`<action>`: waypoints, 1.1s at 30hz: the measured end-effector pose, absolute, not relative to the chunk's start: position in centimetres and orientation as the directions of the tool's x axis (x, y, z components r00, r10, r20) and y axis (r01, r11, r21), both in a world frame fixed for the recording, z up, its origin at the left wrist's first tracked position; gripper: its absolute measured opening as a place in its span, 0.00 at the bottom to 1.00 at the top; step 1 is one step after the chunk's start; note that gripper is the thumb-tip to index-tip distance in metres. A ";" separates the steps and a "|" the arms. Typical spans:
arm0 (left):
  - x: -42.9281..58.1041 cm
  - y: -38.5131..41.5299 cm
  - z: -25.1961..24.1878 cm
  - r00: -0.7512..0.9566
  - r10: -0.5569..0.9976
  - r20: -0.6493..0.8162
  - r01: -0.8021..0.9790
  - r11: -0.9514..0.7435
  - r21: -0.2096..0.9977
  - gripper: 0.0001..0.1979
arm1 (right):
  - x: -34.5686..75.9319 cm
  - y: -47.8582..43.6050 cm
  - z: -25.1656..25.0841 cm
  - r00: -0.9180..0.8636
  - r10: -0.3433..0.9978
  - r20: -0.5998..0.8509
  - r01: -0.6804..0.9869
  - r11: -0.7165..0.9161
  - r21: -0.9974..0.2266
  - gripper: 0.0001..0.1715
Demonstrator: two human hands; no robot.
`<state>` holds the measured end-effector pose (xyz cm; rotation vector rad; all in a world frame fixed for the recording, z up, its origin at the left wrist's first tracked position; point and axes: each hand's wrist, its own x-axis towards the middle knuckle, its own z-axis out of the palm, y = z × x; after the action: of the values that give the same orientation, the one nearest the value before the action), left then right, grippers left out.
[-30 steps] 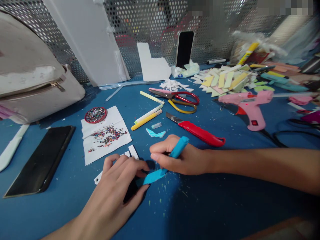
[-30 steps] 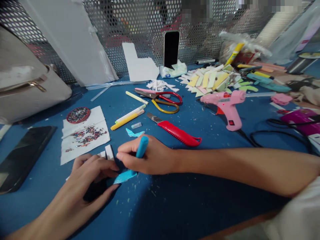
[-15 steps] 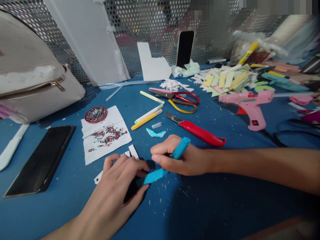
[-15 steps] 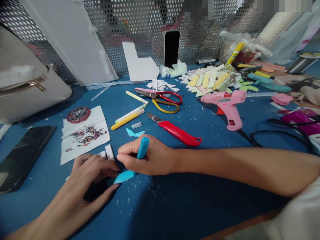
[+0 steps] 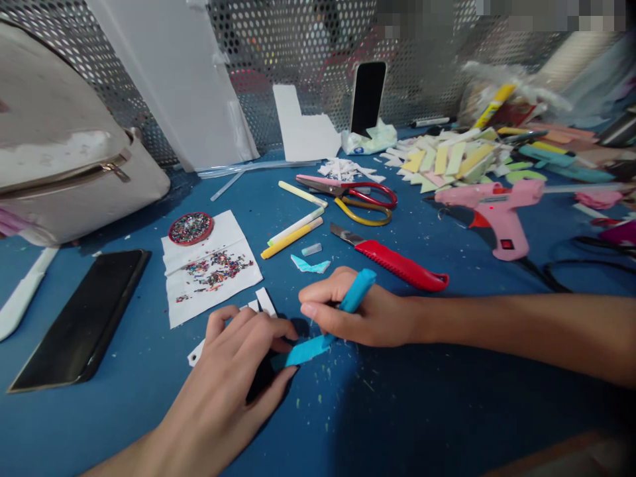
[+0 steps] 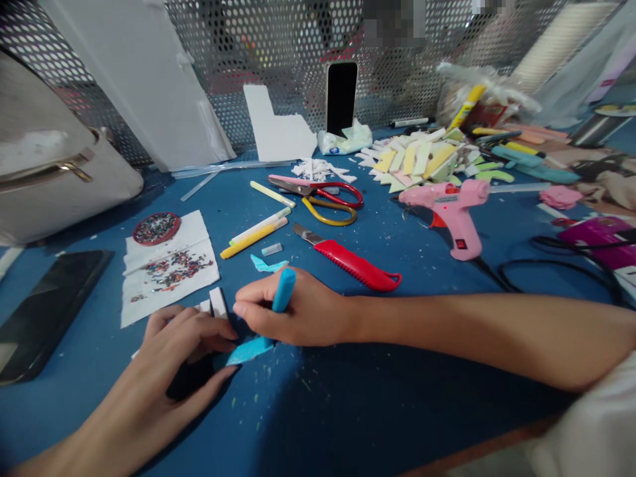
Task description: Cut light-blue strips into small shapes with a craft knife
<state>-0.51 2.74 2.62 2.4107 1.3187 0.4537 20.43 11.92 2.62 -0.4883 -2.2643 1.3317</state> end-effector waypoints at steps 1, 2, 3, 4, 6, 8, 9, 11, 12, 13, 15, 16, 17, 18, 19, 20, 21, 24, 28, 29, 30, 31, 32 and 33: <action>-0.5 2.8 2.6 0.515 0.850 0.111 0.735 -0.504 0.453 0.11 | 20.4 11.9 2.6 -0.815 0.538 0.215 0.078 0.469 -0.880 0.21; -0.5 2.8 2.6 0.515 0.850 0.113 0.735 -0.505 0.452 0.11 | 20.4 11.9 2.6 -0.796 0.564 0.220 0.087 0.467 -0.880 0.22; -0.5 2.8 2.6 0.515 0.849 0.117 0.734 -0.508 0.451 0.11 | 20.4 11.9 2.6 -0.786 0.577 0.224 0.088 0.463 -0.882 0.22; -0.5 2.9 2.6 0.516 0.849 0.117 0.735 -0.509 0.449 0.11 | 20.4 11.9 2.6 -0.792 0.568 0.226 0.078 0.461 -0.884 0.22; -0.5 2.9 2.5 0.519 0.847 0.113 0.735 -0.510 0.448 0.11 | 20.5 11.9 2.6 -0.821 0.526 0.221 0.064 0.469 -0.881 0.21; -0.5 2.9 2.5 0.521 0.847 0.109 0.733 -0.509 0.451 0.11 | 20.5 11.9 2.7 -0.815 0.537 0.215 0.079 0.472 -0.878 0.22; -0.5 2.9 2.5 0.521 0.847 0.107 0.733 -0.508 0.453 0.11 | 20.5 11.9 2.7 -0.801 0.559 0.216 0.085 0.463 -0.882 0.22; -0.5 2.9 2.5 0.518 0.848 0.109 0.734 -0.507 0.452 0.11 | 20.5 11.9 2.7 -0.799 0.562 0.213 0.076 0.447 -0.892 0.22; -0.5 2.9 2.5 0.516 0.849 0.113 0.734 -0.506 0.452 0.11 | 20.5 11.9 2.7 -0.814 0.542 0.210 0.067 0.447 -0.892 0.22; -0.5 2.9 2.5 0.515 0.849 0.117 0.733 -0.507 0.453 0.11 | 20.5 11.9 2.7 -0.824 0.526 0.210 0.064 0.455 -0.888 0.21; -0.5 2.9 2.5 0.517 0.848 0.122 0.729 -0.510 0.456 0.11 | 20.5 11.9 2.6 -0.811 0.543 0.217 0.079 0.470 -0.879 0.22; -0.5 2.9 2.4 0.517 0.848 0.120 0.731 -0.509 0.455 0.11 | 20.5 11.9 2.6 -0.800 0.559 0.221 0.084 0.468 -0.880 0.22; -0.5 2.9 2.4 0.515 0.849 0.116 0.733 -0.507 0.454 0.11 | 20.5 11.9 2.6 -0.796 0.563 0.224 0.080 0.464 -0.882 0.22; -0.5 2.8 2.4 0.515 0.850 0.113 0.736 -0.505 0.451 0.11 | 20.5 11.9 2.6 -0.803 0.551 0.225 0.070 0.463 -0.884 0.22; -0.5 2.8 2.4 0.514 0.850 0.113 0.738 -0.505 0.448 0.11 | 20.5 11.9 2.6 -0.816 0.533 0.224 0.061 0.464 -0.884 0.22; -0.5 2.8 2.5 0.514 0.850 0.114 0.738 -0.506 0.447 0.11 | 20.5 11.9 2.6 -0.820 0.527 0.223 0.061 0.468 -0.882 0.22; -0.5 2.7 2.5 0.515 0.849 0.115 0.738 -0.508 0.443 0.11 | 20.5 11.9 2.6 -0.815 0.535 0.224 0.064 0.467 -0.882 0.22; -0.6 2.7 2.5 0.516 0.849 0.114 0.740 -0.509 0.440 0.11 | 20.5 11.9 2.7 -0.794 0.568 0.216 0.075 0.444 -0.893 0.22; -0.6 2.8 2.5 0.512 0.850 0.128 0.738 -0.511 0.441 0.11 | 20.4 12.0 2.6 -0.781 0.586 0.213 0.088 0.442 -0.893 0.23; -0.6 2.8 2.6 0.510 0.851 0.124 0.741 -0.508 0.440 0.11 | 20.4 12.0 2.6 -0.760 0.613 0.216 0.084 0.422 -0.903 0.23; -0.6 2.7 2.6 0.508 0.853 0.118 0.745 -0.504 0.438 0.11 | 20.5 12.0 2.7 -0.741 0.636 0.215 0.072 0.393 -0.917 0.22; -0.6 2.7 2.6 0.505 0.856 0.110 0.749 -0.498 0.437 0.11 | 20.5 12.0 2.7 -0.732 0.650 0.207 0.058 0.361 -0.931 0.22; -0.6 2.7 2.7 0.505 0.857 0.103 0.751 -0.495 0.436 0.10 | 20.5 12.1 2.8 -0.729 0.658 0.191 0.049 0.328 -0.943 0.22; -0.5 2.6 2.7 0.500 0.860 0.099 0.754 -0.489 0.438 0.10 | 20.5 12.1 2.9 -0.724 0.669 0.169 0.049 0.294 -0.955 0.22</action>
<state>-0.47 2.62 2.70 2.4102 1.3497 0.4381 20.54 12.08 2.90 -0.6381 -2.0119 1.4557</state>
